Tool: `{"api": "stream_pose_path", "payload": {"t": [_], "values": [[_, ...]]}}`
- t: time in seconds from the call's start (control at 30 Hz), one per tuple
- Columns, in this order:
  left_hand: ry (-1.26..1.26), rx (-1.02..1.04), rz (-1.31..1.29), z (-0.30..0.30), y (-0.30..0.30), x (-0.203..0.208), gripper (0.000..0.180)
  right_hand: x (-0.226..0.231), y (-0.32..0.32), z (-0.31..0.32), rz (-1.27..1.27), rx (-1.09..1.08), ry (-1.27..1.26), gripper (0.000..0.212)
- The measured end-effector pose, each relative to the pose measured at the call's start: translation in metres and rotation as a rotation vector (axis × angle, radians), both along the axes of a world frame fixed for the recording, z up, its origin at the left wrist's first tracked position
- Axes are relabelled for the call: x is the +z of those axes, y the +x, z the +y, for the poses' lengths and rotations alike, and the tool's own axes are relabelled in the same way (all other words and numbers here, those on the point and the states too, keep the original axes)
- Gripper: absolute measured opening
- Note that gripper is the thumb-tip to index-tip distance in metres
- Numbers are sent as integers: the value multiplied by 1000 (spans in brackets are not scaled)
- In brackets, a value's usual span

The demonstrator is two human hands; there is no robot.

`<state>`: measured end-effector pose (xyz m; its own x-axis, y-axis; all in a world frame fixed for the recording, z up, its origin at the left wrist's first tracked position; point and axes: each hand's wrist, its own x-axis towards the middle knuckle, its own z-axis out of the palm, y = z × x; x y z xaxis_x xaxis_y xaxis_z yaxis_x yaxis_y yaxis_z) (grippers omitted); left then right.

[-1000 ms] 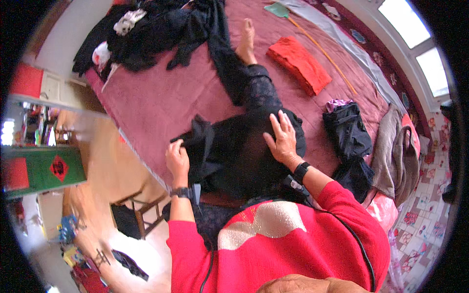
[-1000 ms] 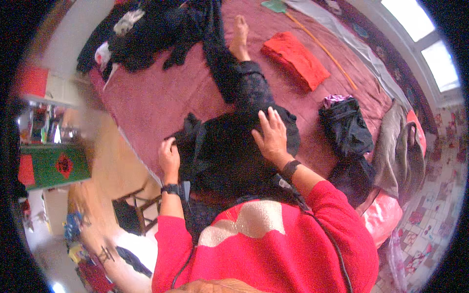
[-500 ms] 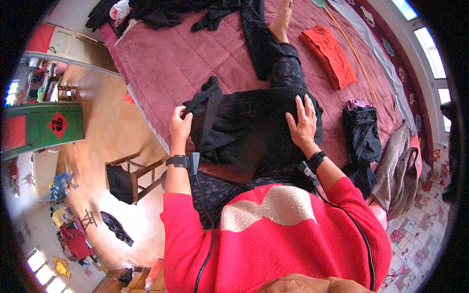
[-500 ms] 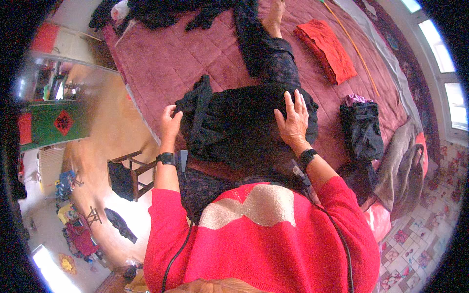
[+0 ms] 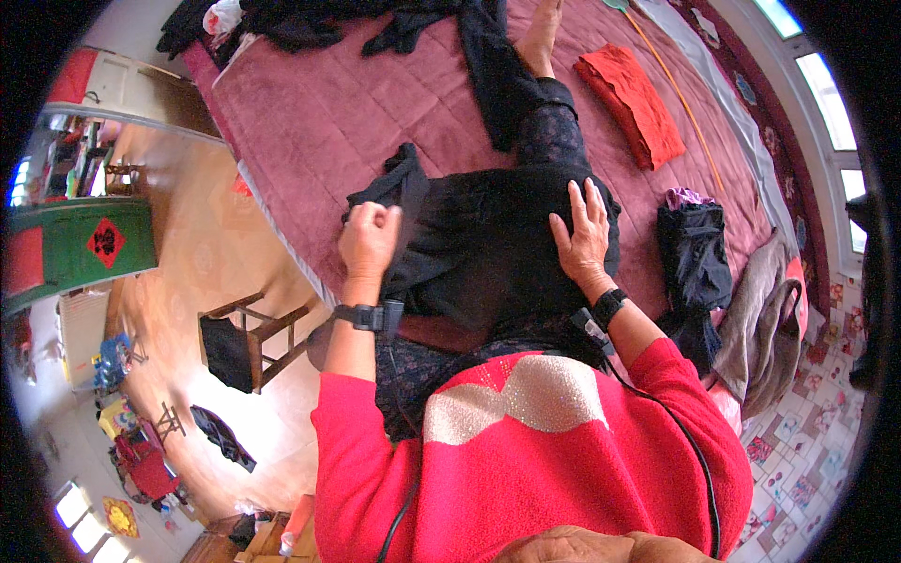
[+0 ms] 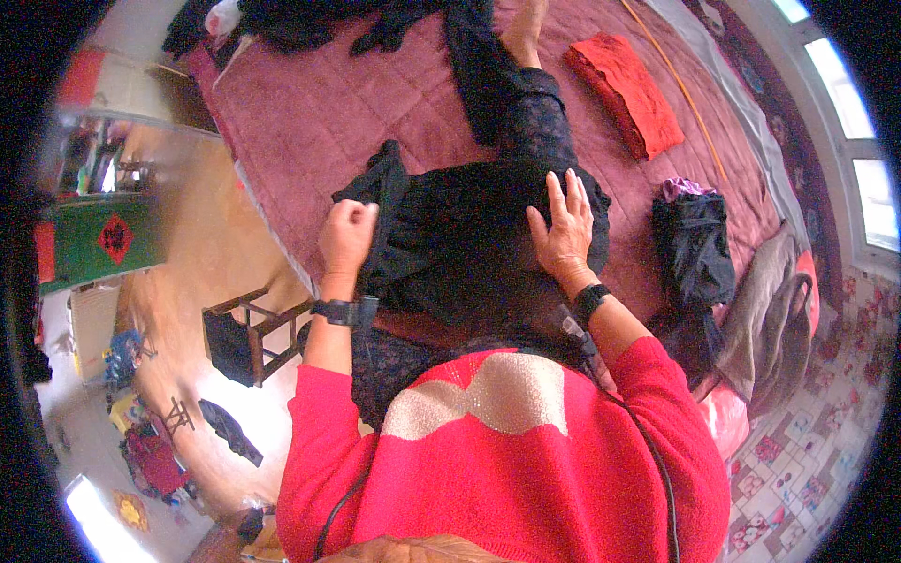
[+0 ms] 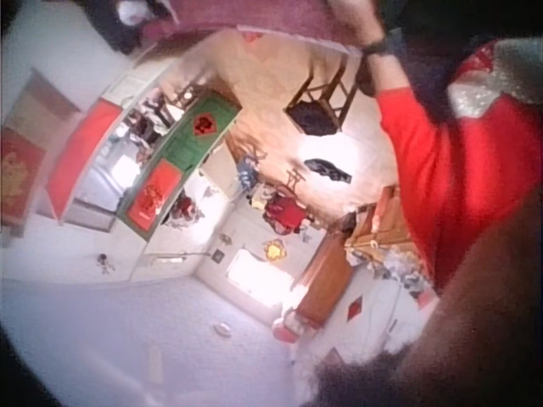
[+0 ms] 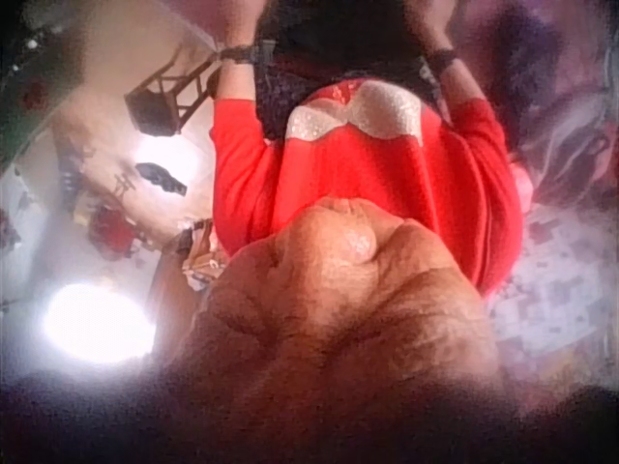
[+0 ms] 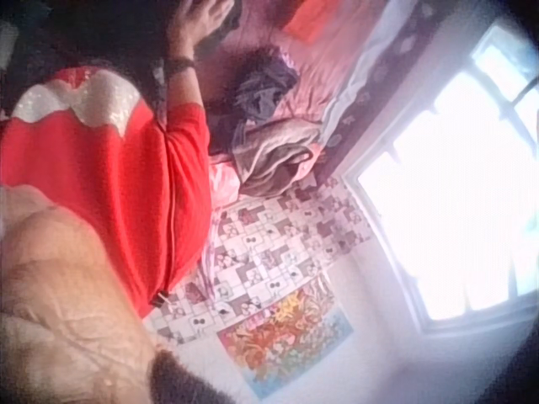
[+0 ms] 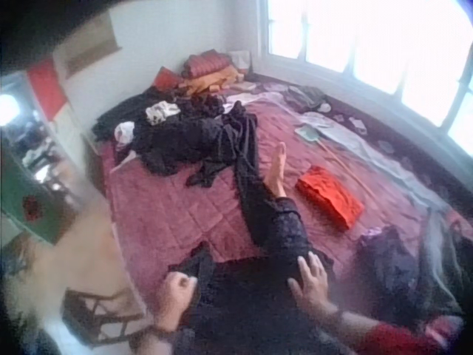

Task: The person lies on a bed and folds several black garments by hand. They smooth and align each item, fold it into a compact rectangle, and place it on the bed. The process repeats for multiple pieces of clothing.

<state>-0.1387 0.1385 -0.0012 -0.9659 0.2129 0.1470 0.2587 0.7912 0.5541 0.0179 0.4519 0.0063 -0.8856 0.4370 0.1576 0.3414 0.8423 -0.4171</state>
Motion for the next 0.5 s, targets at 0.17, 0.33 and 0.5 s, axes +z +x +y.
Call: {"api": "stream_pose_path", "payload": {"t": [0.17,0.33,0.5], "values": [[-297,-69,18,35,12,-8,61,-1,0,0,46,28,10,63],[-410,-61,-58,42,-14,-12,38,0,2,-1,58,27,19,63],[352,280,-102,-31,-40,14,35,-1,3,1,17,-6,-1,63]]}}
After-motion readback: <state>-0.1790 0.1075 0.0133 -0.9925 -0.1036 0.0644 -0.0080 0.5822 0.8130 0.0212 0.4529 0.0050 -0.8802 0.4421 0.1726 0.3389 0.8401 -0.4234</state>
